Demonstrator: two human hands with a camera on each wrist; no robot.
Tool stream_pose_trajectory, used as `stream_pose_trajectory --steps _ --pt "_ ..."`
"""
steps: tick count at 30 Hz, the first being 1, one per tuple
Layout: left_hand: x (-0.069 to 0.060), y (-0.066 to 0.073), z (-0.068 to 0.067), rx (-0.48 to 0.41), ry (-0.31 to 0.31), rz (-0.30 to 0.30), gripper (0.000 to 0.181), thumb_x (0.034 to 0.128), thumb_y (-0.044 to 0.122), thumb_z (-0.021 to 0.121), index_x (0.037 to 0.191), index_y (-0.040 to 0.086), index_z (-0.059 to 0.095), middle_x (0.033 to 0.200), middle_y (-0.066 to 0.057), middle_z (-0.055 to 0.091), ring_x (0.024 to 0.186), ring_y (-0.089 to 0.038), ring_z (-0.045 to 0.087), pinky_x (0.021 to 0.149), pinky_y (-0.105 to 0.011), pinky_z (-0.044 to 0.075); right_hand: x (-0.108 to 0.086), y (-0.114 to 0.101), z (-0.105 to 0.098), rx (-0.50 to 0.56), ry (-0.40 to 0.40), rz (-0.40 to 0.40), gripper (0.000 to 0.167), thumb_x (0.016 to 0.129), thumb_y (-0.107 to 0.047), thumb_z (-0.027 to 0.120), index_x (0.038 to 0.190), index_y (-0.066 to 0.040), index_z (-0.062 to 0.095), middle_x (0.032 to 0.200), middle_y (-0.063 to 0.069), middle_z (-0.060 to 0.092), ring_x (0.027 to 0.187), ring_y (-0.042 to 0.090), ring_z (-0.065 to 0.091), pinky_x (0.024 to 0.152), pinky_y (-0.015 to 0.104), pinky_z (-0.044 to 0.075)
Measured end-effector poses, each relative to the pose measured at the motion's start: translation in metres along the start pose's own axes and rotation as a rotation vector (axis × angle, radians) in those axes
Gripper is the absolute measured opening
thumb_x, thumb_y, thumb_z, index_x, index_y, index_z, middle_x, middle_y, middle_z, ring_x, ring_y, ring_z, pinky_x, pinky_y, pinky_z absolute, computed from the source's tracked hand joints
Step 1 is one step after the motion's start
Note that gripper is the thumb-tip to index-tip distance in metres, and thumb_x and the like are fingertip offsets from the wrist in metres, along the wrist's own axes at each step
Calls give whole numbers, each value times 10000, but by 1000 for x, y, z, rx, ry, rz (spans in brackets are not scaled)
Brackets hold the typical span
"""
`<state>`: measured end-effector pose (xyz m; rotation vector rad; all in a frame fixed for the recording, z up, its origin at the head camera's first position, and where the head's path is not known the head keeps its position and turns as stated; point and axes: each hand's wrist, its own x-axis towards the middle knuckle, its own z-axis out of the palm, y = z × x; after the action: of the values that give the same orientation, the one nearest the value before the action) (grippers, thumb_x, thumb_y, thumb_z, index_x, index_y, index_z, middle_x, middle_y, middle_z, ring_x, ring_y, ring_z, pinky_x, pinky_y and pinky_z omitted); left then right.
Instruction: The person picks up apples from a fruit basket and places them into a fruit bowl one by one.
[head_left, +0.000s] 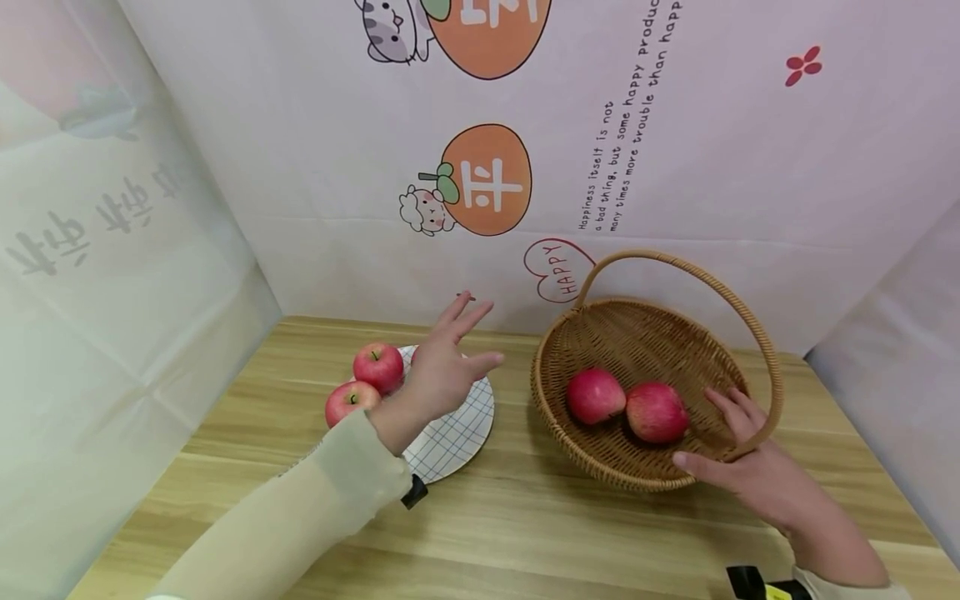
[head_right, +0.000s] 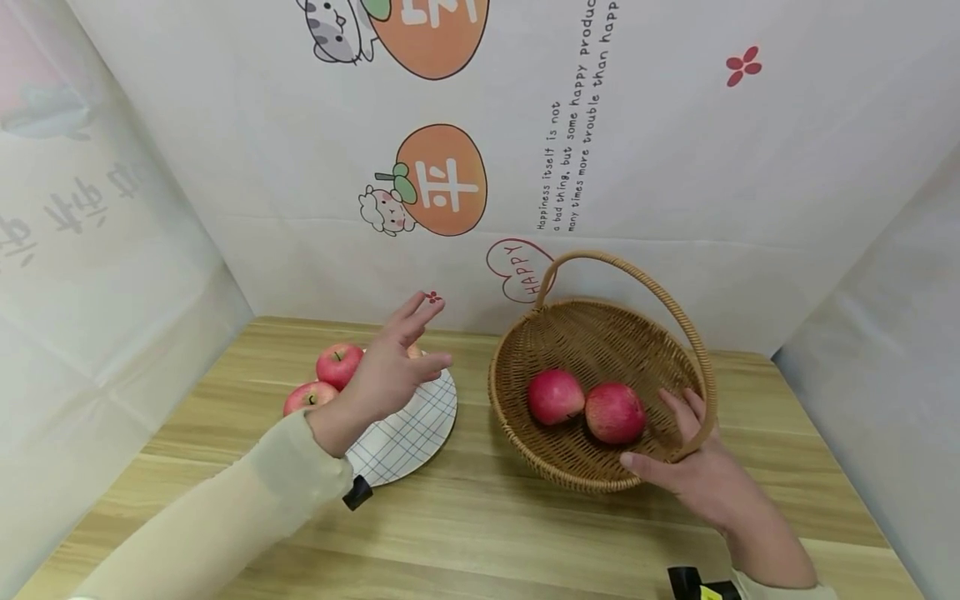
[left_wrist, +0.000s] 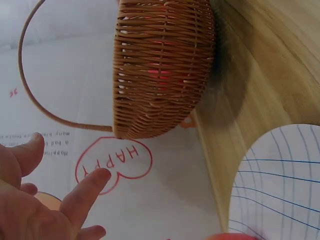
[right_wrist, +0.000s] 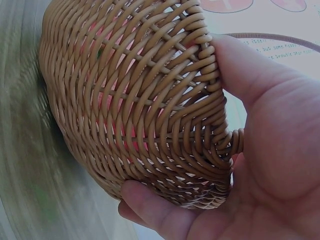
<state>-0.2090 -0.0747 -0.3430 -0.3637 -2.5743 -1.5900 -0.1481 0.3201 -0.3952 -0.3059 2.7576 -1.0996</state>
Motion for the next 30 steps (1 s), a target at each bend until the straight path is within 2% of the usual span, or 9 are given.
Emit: stream_pose_trajectory --steps 3,5,7,9,10,12,19,24,30 --pt "-2 6 5 167 -3 144 715 881 228 792 1511 296 461 1624 178 126 1215 -160 554 751 -297 541 0 0 0 -1 2 0 1031 932 -383 710 1605 -104 -21 1566 284 -222 1319 697 -6 845 826 249" --pt "-2 7 9 288 -19 352 679 890 210 782 1500 244 485 1638 108 136 1302 -195 478 857 -292 530 -1 1 0 -5 6 -3 1031 932 -382 711 1605 -102 -18 1567 285 -217 1319 696 3 847 824 252" --pt "-1 9 14 435 -27 623 641 887 153 781 1472 173 521 1640 -24 183 1319 -228 466 928 -302 505 -1 1 0 -9 10 -6 1032 929 -381 714 1604 -97 -13 1569 287 -208 1324 692 4 852 824 248" --pt "1 11 20 563 -33 855 593 880 117 783 1430 136 562 1606 -134 252 1408 -294 347 1067 -316 381 -1 1 1 -13 13 -8 1035 927 -383 717 1603 -88 -9 1570 291 -201 1328 686 1 858 824 244" --pt "3 12 23 594 -58 932 579 874 100 786 1413 134 576 1591 -159 275 1461 -341 223 1107 -336 316 -1 1 1 -15 13 -8 1035 926 -384 717 1602 -83 -7 1570 292 -198 1330 685 0 859 823 243" --pt "7 17 30 638 -149 994 592 873 113 790 1422 155 571 1597 -153 266 1454 -373 228 1118 -327 300 0 1 1 -15 13 -8 1035 927 -381 718 1601 -75 -5 1570 293 -197 1331 683 -5 860 824 242" --pt "26 40 60 749 -508 736 671 909 244 758 1507 315 463 1660 69 12 1475 -364 152 1012 -253 423 2 1 1 -12 5 4 1028 934 -380 708 1599 -71 -13 1564 290 -219 1326 689 -16 845 829 247" --pt "38 43 83 806 -625 579 721 914 283 746 1522 415 383 1613 188 -177 1492 -333 60 822 -168 494 1 2 2 -23 4 8 1030 934 -387 706 1602 -84 -17 1565 291 -215 1309 706 31 831 823 274" --pt "47 41 109 794 -712 442 687 940 279 720 1502 471 374 1556 262 -258 1491 -327 34 873 -207 481 1 2 1 -24 14 -2 1028 929 -381 716 1602 -76 0 1572 284 -198 1336 677 11 833 819 283"
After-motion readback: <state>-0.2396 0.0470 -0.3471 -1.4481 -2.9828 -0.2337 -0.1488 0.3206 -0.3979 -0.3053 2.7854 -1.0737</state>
